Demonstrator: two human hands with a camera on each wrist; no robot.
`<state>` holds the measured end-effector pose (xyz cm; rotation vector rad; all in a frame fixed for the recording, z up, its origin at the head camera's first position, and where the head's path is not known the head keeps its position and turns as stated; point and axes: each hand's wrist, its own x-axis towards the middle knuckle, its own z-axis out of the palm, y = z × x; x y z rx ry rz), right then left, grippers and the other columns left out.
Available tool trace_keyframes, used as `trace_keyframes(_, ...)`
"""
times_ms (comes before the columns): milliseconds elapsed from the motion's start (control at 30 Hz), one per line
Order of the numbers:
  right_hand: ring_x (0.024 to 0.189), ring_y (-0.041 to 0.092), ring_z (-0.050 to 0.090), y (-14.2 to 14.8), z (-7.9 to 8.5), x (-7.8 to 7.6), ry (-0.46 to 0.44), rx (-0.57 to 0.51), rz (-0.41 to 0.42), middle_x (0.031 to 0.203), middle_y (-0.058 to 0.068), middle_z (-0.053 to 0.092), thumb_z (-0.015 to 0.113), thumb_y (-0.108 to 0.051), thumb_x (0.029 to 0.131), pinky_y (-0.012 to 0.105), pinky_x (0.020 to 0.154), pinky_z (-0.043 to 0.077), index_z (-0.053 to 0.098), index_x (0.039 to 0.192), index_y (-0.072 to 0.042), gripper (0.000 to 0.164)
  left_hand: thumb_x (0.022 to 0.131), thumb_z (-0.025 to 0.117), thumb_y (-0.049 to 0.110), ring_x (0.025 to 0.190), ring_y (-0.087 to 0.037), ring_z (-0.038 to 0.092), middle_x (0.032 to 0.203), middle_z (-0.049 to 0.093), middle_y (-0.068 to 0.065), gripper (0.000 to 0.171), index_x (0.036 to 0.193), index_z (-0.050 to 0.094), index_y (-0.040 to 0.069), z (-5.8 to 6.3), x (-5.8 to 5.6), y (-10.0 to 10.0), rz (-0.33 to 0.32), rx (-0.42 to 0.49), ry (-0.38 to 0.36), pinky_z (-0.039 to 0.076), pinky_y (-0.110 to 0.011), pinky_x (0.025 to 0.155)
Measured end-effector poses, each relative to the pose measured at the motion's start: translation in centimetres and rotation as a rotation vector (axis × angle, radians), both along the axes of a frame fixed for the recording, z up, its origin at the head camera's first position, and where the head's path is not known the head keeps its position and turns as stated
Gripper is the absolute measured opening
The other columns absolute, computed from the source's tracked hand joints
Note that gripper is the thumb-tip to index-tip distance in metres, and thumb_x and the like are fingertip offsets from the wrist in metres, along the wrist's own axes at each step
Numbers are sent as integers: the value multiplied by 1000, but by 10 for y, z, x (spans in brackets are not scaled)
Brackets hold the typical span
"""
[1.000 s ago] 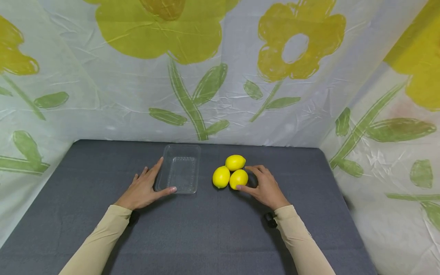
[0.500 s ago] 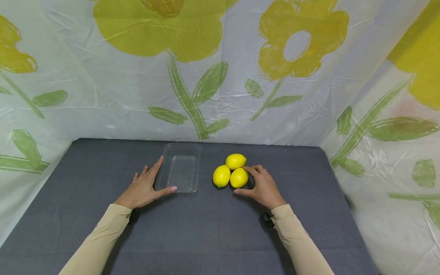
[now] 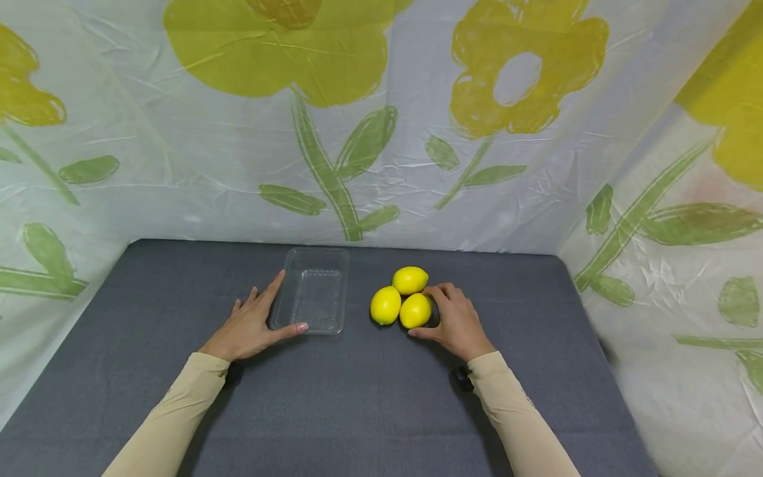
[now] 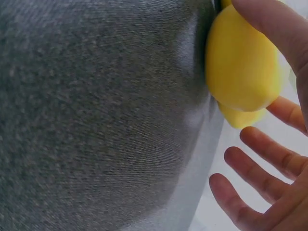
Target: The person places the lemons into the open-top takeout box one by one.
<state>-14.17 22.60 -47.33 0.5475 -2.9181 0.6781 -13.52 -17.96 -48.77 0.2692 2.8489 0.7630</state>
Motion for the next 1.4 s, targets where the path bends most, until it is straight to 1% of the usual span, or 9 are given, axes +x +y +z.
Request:
trace_keyframes(100,106,38,59,0,1,-1,9,9,3,125,17,58,95,-44,68,60,88,49,62,128,-8,77,80,60,83,148,-56,11,164,21,-24,119,164,-6,30,0,0,0,1,3,-3,6,-79,110)
trace_keyframes(200,109,38,58,0,3,-1,0,-2,18,126,17,57,95,-43,68,60,90,48,63,128,-9,76,80,60,82,148,-56,11,164,21,-24,119,164,-5,30,0,0,-1,1,9,-5,6,-79,110)
trace_keyframes(367,116,39,54,0,5,-2,-13,-31,72,130,17,55,96,-36,68,62,95,45,65,130,-10,74,81,61,81,148,-56,10,164,21,-26,118,164,-5,30,0,0,-1,-3,14,-7,6,-79,109)
trace_keyframes(567,123,40,50,0,8,-5,-19,-9,116,134,17,53,96,-34,69,64,99,43,66,130,-11,72,81,61,81,148,-57,10,164,22,-26,118,164,-5,31,0,0,-1,-3,16,-6,6,-80,109)
trace_keyframes(733,125,41,46,2,11,-6,-31,24,102,135,18,52,96,-37,69,65,100,42,65,130,-10,74,81,61,81,148,-57,10,164,22,-26,118,164,-4,31,1,0,-1,-2,13,-11,6,-80,109)
trace_keyframes(900,126,42,45,5,13,-7,-31,28,87,135,18,51,98,-35,66,65,99,42,65,125,-9,72,81,61,81,148,-57,10,164,21,-26,118,165,-4,30,2,0,-1,-2,13,-12,5,-80,109)
trace_keyframes(1167,127,41,43,7,13,-8,-87,-9,119,138,17,49,95,-33,72,64,96,45,66,132,-14,69,81,61,81,148,-56,10,164,21,-26,117,164,-4,30,2,1,-1,-1,12,-16,5,-80,109)
trace_keyframes(1400,123,39,45,6,13,-12,-111,14,116,137,17,49,95,-29,72,62,95,47,66,129,-13,66,81,61,81,148,-56,10,164,20,-25,118,164,-4,30,2,0,-1,2,7,-25,5,-79,110)
